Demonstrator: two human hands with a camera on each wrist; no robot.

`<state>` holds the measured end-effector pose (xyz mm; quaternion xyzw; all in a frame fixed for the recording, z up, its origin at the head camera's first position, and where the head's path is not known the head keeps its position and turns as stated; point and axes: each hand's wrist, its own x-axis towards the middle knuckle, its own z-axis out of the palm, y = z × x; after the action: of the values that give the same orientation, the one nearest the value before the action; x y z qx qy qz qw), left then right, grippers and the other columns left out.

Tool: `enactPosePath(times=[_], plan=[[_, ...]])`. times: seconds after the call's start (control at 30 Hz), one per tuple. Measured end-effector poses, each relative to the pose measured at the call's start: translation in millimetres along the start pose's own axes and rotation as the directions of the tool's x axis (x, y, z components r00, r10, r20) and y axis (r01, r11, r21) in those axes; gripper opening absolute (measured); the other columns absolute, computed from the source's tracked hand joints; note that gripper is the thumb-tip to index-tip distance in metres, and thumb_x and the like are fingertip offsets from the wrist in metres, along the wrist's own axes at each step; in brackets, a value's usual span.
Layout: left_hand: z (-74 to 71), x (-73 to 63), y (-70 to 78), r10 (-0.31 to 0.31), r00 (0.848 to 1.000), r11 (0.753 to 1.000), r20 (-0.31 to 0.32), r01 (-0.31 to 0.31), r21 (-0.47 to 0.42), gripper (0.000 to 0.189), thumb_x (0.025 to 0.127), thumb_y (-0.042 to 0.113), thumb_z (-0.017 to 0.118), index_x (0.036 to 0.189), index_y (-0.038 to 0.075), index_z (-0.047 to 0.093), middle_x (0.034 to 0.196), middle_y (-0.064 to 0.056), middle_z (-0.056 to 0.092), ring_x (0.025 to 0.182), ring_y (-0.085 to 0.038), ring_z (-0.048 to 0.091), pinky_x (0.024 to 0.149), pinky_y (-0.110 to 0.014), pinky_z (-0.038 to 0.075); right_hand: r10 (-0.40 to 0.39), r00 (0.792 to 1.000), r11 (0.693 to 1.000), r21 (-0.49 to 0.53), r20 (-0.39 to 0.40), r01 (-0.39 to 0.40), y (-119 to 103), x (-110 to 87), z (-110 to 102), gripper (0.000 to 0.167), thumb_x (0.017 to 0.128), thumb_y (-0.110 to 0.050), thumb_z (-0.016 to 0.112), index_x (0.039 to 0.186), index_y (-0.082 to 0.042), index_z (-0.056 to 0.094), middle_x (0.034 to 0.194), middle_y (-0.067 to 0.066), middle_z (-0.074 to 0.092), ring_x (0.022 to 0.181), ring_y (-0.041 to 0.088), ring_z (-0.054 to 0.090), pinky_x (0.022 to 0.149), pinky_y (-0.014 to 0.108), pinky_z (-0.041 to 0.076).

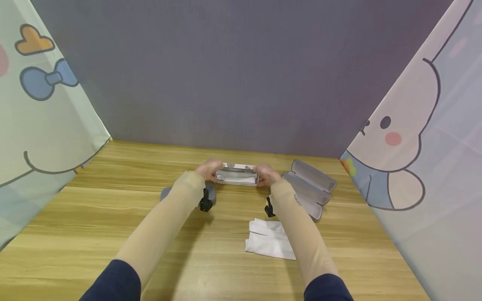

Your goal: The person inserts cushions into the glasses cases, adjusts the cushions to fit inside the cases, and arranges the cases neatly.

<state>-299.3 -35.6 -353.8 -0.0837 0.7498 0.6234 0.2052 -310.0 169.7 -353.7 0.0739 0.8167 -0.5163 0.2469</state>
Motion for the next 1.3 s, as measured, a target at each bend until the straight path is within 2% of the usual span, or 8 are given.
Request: enactPosePath(times=[0.27, 0.4, 0.6, 0.8, 0.93, 1.03, 1.2, 1.3], plan=[[1.7, 1.6, -1.5, 0.0, 1.0, 1.0, -0.02, 0.001, 0.028, 0.052, 0.099, 0.005, 0.037, 0.149, 0.001, 0.027, 0.158, -0.014, 0.024, 0.147, -0.034, 0.021, 0.11, -0.056, 0.035, -0.003, 1.0, 1.0, 0.004, -0.014, 0.003, 0.6, -3.2, -0.2, 0.057, 0.104, -0.017, 0.036, 0.15, 0.005, 0.01, 0.132, 0.022, 0.034, 0.093, 0.025, 0.045, 0.099, 0.043, 0.047], [3.2, 0.4, -3.4, 0.003, 0.999, 1.0, -0.036, -0.002, 0.026, 0.05, 0.098, 0.002, 0.037, 0.147, 0.001, 0.031, 0.158, -0.013, 0.026, 0.146, -0.032, 0.022, 0.11, -0.054, 0.035, -0.007, 1.0, 1.0, 0.0, -0.017, 0.007, 1.5, -5.5, 0.7, 0.056, 0.104, -0.016, 0.037, 0.149, 0.005, 0.013, 0.128, 0.019, 0.034, 0.088, 0.022, 0.044, 0.096, 0.04, 0.049], [2.0, 1.3, -5.3, 0.008, 1.0, 1.0, -0.02, -0.007, 0.022, 0.053, 0.098, 0.004, 0.037, 0.15, 0.0, 0.025, 0.159, -0.016, 0.021, 0.147, -0.035, 0.02, 0.11, -0.058, 0.033, -0.01, 1.0, 0.998, -0.06, -0.025, 0.008, 2.2, -6.1, -0.5, 0.057, 0.103, -0.018, 0.039, 0.15, 0.003, 0.015, 0.119, 0.015, 0.038, 0.064, 0.012, 0.039, 0.076, 0.03, 0.053], [1.2, 1.8, -3.8, 0.004, 1.0, 0.999, -0.01, -0.003, 0.033, 0.051, 0.099, 0.005, 0.037, 0.149, 0.0, 0.026, 0.158, -0.016, 0.022, 0.147, -0.036, 0.021, 0.11, -0.057, 0.034, -0.017, 1.0, 0.999, -0.05, -0.019, 0.016, 1.3, -5.0, -0.7, 0.054, 0.104, -0.016, 0.038, 0.149, 0.005, 0.019, 0.099, 0.011, 0.039, 0.049, 0.008, 0.027, 0.072, 0.03, 0.05], [1.0, 1.7, -3.6, 0.001, 1.0, 0.999, -0.01, 0.0, 0.049, 0.051, 0.099, 0.006, 0.037, 0.149, -0.001, 0.027, 0.158, -0.017, 0.023, 0.146, -0.035, 0.021, 0.11, -0.057, 0.034, -0.019, 1.0, 0.998, -0.053, -0.014, 0.018, 1.4, -4.2, -0.8, 0.052, 0.104, -0.016, 0.038, 0.149, 0.005, 0.021, 0.079, 0.006, 0.036, 0.046, 0.008, 0.023, 0.066, 0.028, 0.047], [0.9, 1.9, -3.5, 0.0, 1.0, 0.998, -0.012, 0.001, 0.06, 0.051, 0.098, 0.004, 0.036, 0.148, -0.002, 0.026, 0.158, -0.017, 0.022, 0.146, -0.035, 0.021, 0.111, -0.056, 0.034, -0.019, 1.0, 0.997, -0.072, -0.003, 0.019, 1.7, -3.8, -1.8, 0.052, 0.104, -0.016, 0.038, 0.149, 0.004, 0.022, 0.062, 0.0, 0.027, 0.046, 0.009, 0.021, 0.061, 0.027, 0.042], [1.0, 1.5, -2.6, 0.0, 1.0, 0.998, -0.008, 0.0, 0.064, 0.053, 0.098, 0.001, 0.032, 0.15, -0.002, 0.022, 0.159, -0.016, 0.019, 0.147, -0.035, 0.019, 0.111, -0.056, 0.034, -0.022, 1.0, 0.994, -0.109, 0.011, 0.024, 2.9, -3.6, -3.5, 0.053, 0.104, -0.017, 0.039, 0.149, 0.003, 0.02, 0.06, -0.001, 0.024, 0.046, 0.009, 0.019, 0.059, 0.026, 0.041], [1.2, 0.0, -1.9, 0.001, 1.0, 0.998, -0.003, -0.001, 0.069, 0.053, 0.099, 0.001, 0.031, 0.151, -0.001, 0.02, 0.159, -0.016, 0.019, 0.147, -0.035, 0.018, 0.111, -0.055, 0.034, -0.024, 1.0, 0.993, -0.116, 0.016, 0.025, 3.7, -2.8, -3.8, 0.049, 0.104, -0.017, 0.04, 0.145, 0.003, 0.025, 0.06, -0.001, 0.025, 0.046, 0.008, 0.02, 0.06, 0.025, 0.042]])
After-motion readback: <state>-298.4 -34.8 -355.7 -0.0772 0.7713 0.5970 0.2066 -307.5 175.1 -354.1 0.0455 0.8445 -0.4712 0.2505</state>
